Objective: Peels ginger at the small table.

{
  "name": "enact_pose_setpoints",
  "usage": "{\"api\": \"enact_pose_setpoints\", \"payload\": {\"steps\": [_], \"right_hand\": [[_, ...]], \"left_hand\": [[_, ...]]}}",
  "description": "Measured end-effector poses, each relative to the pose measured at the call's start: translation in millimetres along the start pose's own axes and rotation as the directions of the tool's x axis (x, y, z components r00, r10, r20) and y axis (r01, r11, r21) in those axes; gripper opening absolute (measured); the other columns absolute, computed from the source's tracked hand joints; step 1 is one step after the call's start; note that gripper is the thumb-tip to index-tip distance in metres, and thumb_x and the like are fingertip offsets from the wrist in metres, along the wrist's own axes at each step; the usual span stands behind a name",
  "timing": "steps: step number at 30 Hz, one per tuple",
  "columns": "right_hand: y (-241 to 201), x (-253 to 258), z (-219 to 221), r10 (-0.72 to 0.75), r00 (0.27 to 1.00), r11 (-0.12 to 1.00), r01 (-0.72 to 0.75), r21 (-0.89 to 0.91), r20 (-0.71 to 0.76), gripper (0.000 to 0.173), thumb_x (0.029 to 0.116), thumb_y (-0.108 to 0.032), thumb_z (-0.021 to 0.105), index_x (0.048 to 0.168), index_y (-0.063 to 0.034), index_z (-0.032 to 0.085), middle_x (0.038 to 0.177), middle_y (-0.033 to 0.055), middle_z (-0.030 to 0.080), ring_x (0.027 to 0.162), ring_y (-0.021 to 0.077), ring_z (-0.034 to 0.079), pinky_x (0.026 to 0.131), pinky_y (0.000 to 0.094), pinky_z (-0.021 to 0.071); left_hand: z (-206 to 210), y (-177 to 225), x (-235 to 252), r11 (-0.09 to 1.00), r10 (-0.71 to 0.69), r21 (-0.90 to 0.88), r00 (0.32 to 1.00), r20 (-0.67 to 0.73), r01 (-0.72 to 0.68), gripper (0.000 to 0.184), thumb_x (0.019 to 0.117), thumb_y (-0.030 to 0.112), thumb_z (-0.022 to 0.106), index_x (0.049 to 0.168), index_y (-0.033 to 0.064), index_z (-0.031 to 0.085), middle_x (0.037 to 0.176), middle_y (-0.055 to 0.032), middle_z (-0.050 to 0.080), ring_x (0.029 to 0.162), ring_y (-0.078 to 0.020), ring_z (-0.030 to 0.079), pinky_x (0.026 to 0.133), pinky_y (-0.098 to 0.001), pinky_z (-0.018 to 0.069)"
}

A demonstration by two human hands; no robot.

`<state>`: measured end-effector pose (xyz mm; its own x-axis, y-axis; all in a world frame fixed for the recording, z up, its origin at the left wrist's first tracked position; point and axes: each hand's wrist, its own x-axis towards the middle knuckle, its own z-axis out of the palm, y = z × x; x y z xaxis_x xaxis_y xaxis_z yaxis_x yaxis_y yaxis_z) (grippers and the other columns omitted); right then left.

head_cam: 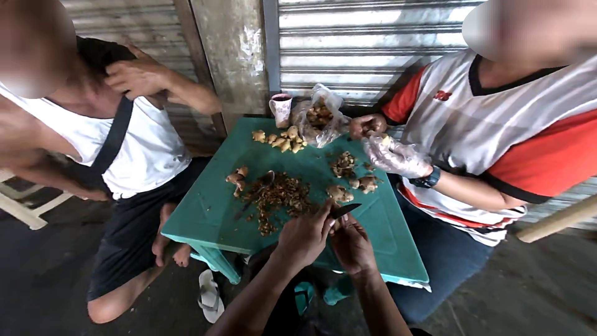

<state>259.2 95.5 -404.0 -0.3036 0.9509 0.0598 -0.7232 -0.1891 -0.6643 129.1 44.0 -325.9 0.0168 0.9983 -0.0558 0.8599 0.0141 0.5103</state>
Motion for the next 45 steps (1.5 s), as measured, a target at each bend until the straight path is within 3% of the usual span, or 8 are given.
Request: {"api": "enact_pose_setpoints", "payload": {"steps": [4, 13, 20, 28, 30, 35, 42, 45], "right_hand": [[1, 0, -2, -0.021, 0.999, 0.999, 0.022, -0.026, 0.04, 0.017, 0.0965, -0.011, 0.058, 0.101, -0.0052, 0.074, 0.089, 0.0086, 0.072, 0.072, 0.0102, 0.067, 0.069, 0.0263, 0.0585], [2, 0, -1, -0.045, 0.998, 0.999, 0.046, -0.022, 0.031, 0.016, 0.0945, -0.012, 0.064, 0.104, -0.0035, 0.074, 0.095, 0.011, 0.073, 0.082, 0.0139, 0.071, 0.078, 0.0317, 0.0616], [-6, -3, 0, 0.055, 0.998, 0.998, -0.054, 0.041, -0.028, 0.034, 0.1061, -0.014, 0.036, 0.115, 0.0007, 0.066, 0.093, 0.0142, 0.071, 0.07, 0.0145, 0.068, 0.063, 0.0266, 0.0593], [-10, -2, 5, 0.189, 0.979, 0.974, -0.177, 0.138, -0.079, 0.05, 0.1112, -0.031, 0.019, 0.106, -0.0058, 0.062, 0.081, 0.0093, 0.069, 0.064, 0.0127, 0.066, 0.058, 0.0257, 0.0572], [-9, -3, 4, 0.177, 0.981, 0.975, -0.166, 0.146, -0.073, 0.046, 0.1108, -0.026, 0.021, 0.108, -0.0057, 0.063, 0.085, 0.01, 0.07, 0.065, 0.0123, 0.067, 0.057, 0.0248, 0.0566], [-5, -3, 2, 0.062, 0.998, 0.998, -0.062, 0.011, -0.024, 0.034, 0.1055, -0.017, 0.038, 0.111, -0.0057, 0.069, 0.098, 0.0101, 0.072, 0.071, 0.0092, 0.066, 0.062, 0.0237, 0.0556], [-1, -2, 5, -0.014, 0.998, 1.0, 0.013, -0.021, -0.057, 0.036, 0.1056, -0.013, 0.034, 0.097, -0.0067, 0.069, 0.083, 0.0056, 0.07, 0.07, 0.0098, 0.067, 0.066, 0.0259, 0.058], [3, -7, 5, -0.041, 0.999, 0.989, 0.038, -0.144, -0.015, 0.032, 0.1024, -0.012, 0.04, 0.115, -0.0028, 0.068, 0.092, 0.0074, 0.071, 0.073, 0.0098, 0.066, 0.067, 0.0249, 0.057]], "left_hand": [[-2, 1, 4, 0.997, 0.001, -0.077, 1.0, -0.003, -0.002, 0.053, 0.1115, 0.039, 0.037, 0.162, 0.026, 0.032, 0.109, -0.0164, 0.072, 0.101, -0.0353, 0.07, 0.089, -0.055, 0.0547], [2, 6, 8, 0.999, -0.003, -0.04, 0.996, -0.093, -0.001, 0.047, 0.1112, 0.038, 0.039, 0.156, 0.0246, 0.045, 0.114, -0.012, 0.073, 0.101, -0.0315, 0.071, 0.087, -0.053, 0.0562], [-11, -8, 20, 0.989, -0.12, 0.053, 0.96, -0.253, 0.137, 0.045, 0.11, 0.043, 0.04, 0.153, 0.0317, 0.049, 0.116, -0.0154, 0.073, 0.097, -0.0389, 0.071, 0.08, -0.0605, 0.0563], [-8, -2, 9, 0.989, 0.057, -0.137, 0.997, 0.045, -0.051, 0.053, 0.1117, 0.038, 0.037, 0.161, 0.0168, 0.034, 0.115, -0.0191, 0.07, 0.107, -0.0346, 0.068, 0.096, -0.0544, 0.0528], [-5, 3, 5, 0.996, 0.033, -0.089, 0.997, 0.067, -0.027, 0.058, 0.1117, 0.04, 0.036, 0.164, 0.0172, 0.025, 0.112, -0.0196, 0.07, 0.104, -0.036, 0.068, 0.093, -0.0548, 0.0536], [-2, 10, 9, 0.994, -0.042, 0.098, 0.999, 0.012, 0.041, 0.055, 0.1111, 0.041, 0.037, 0.162, 0.0215, 0.032, 0.111, -0.016, 0.072, 0.1, -0.0361, 0.07, 0.086, -0.0547, 0.0559], [-4, 13, 15, 0.992, -0.079, 0.099, 0.996, 0.032, 0.075, 0.05, 0.1113, 0.043, 0.035, 0.157, 0.0237, 0.039, 0.111, -0.0148, 0.071, 0.103, -0.0355, 0.07, 0.086, -0.0556, 0.0549], [-10, 11, 19, 0.987, -0.154, 0.04, 0.988, -0.002, 0.154, 0.046, 0.1112, 0.044, 0.034, 0.148, 0.0209, 0.051, 0.115, -0.0161, 0.07, 0.106, -0.0367, 0.069, 0.088, -0.0577, 0.0544]]}}
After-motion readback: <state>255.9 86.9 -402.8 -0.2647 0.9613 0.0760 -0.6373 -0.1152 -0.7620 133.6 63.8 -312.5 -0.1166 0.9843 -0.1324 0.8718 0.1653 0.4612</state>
